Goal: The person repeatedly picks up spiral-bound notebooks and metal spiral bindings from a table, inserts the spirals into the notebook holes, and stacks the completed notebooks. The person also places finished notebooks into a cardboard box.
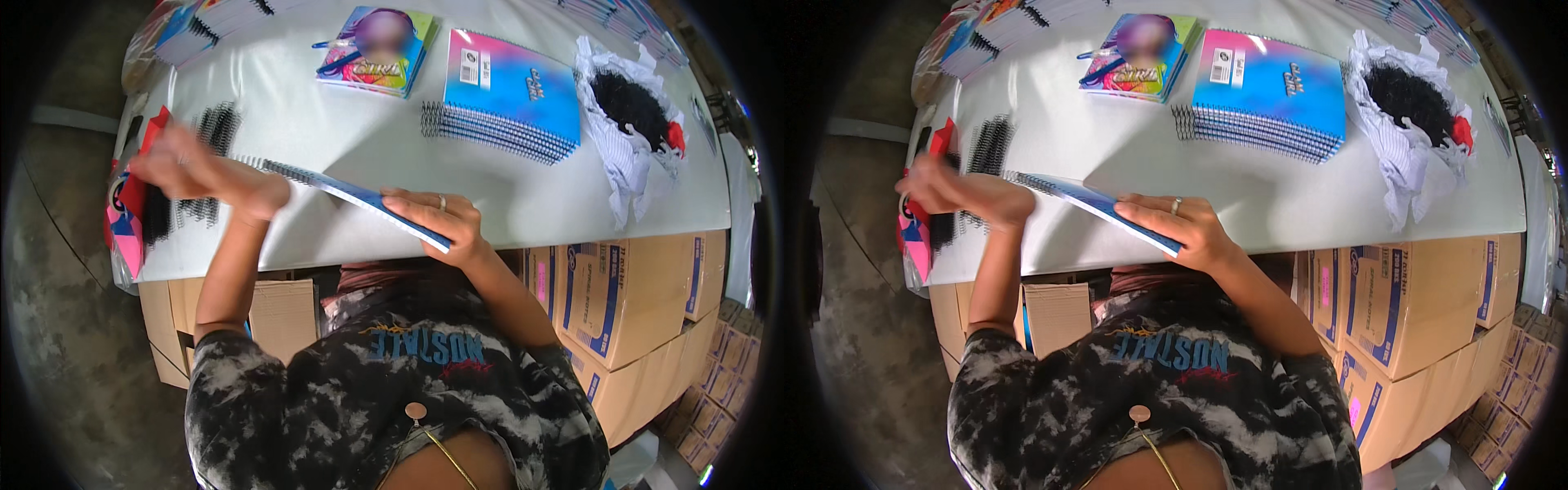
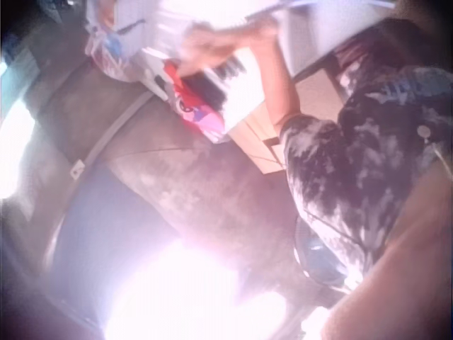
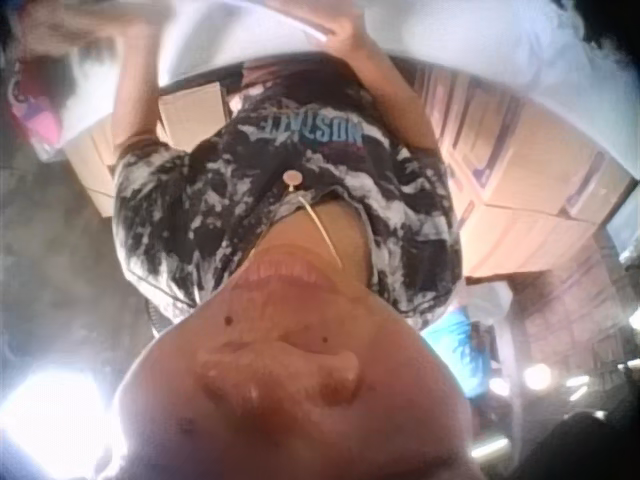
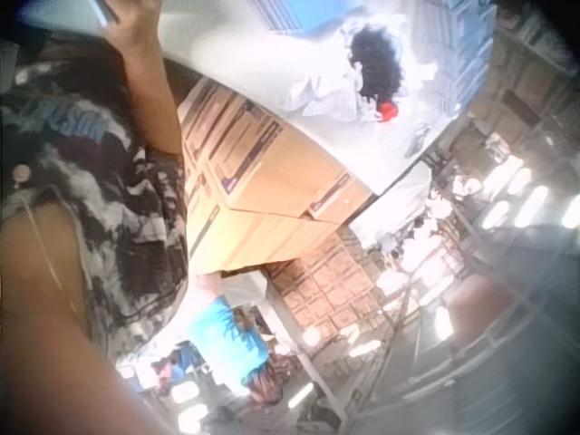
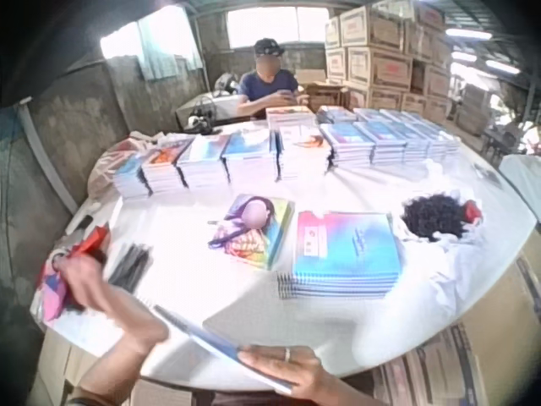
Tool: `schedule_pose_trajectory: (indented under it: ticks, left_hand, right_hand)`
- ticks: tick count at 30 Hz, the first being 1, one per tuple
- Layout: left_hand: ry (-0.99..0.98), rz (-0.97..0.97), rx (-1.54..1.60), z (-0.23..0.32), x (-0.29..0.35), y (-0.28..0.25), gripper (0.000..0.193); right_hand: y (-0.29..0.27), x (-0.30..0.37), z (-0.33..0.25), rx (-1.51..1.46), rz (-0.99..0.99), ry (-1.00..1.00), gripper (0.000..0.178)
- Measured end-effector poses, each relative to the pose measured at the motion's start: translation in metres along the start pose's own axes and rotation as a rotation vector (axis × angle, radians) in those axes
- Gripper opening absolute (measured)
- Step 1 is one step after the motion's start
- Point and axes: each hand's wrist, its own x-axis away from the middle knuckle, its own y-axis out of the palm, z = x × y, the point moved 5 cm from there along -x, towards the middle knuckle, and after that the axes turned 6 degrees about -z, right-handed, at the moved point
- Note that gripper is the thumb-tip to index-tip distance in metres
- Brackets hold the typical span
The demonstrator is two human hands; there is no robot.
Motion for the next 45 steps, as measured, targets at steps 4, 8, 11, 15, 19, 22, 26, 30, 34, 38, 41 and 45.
schedule_pose_trajectory:
  ticks: [4, 8, 11, 15, 19, 22, 26, 30, 34, 38, 41, 45]
  left_hand:
    - [0.039, -0.37, 0.337, 0.036, 0.041, 0.023, 0.095]
    - [0.419, -0.195, 0.174, 0.049, 0.004, 0.001, 0.1]
    - [-0.001, 0.052, 0.205, 0.018, -0.045, 0.007, 0.106]
    - [0.223, -0.472, 0.361, 0.063, 0.065, 0.016, 0.114]
    - [0.218, -0.007, 0.217, 0.044, -0.016, 0.005, 0.104]
    - [0.113, -0.216, 0.22, 0.044, -0.001, 0.021, 0.107]
    - [0.417, -0.348, 0.334, 0.083, 0.024, 0.009, 0.098]
    - [0.119, -0.027, 0.106, 0.038, -0.034, 0.017, 0.11]
    - [0.232, -0.443, 0.556, 0.09, 0.045, 0.022, 0.101]
    - [0.133, 0.102, 0.381, 0.041, 0.01, 0.01, 0.1]
    - [0.069, -0.22, 0.248, 0.05, 0.0, 0.03, 0.102]
    - [0.46, -0.459, 0.382, 0.103, 0.046, 0.01, 0.096]
  right_hand:
    - [0.004, -0.001, 0.004, -0.039, 0.045, -0.001, 0.026]
    - [0.0, 0.003, 0.008, -0.067, 0.056, -0.016, 0.027]
    - [0.007, -0.003, 0.002, -0.087, 0.0, -0.084, 0.031]
    - [-0.001, -0.004, 0.01, 0.012, 0.071, 0.033, 0.03]
    - [0.004, -0.006, 0.008, -0.02, 0.032, -0.012, 0.033]
    - [0.012, -0.005, 0.002, -0.036, 0.057, 0.026, 0.031]
    - [0.002, -0.005, 0.01, 0.074, 0.044, 0.002, 0.032]
    - [0.012, -0.008, 0.0, 0.019, 0.027, -0.029, 0.033]
    - [0.005, -0.005, 0.013, 0.056, 0.127, 0.044, 0.032]
    - [0.015, -0.002, 0.009, 0.022, 0.09, 0.037, 0.04]
    - [0.02, 0.0, 0.009, 0.02, 0.072, 0.089, 0.043]
    - [0.012, -0.002, 0.016, 0.016, 0.113, 0.108, 0.044]
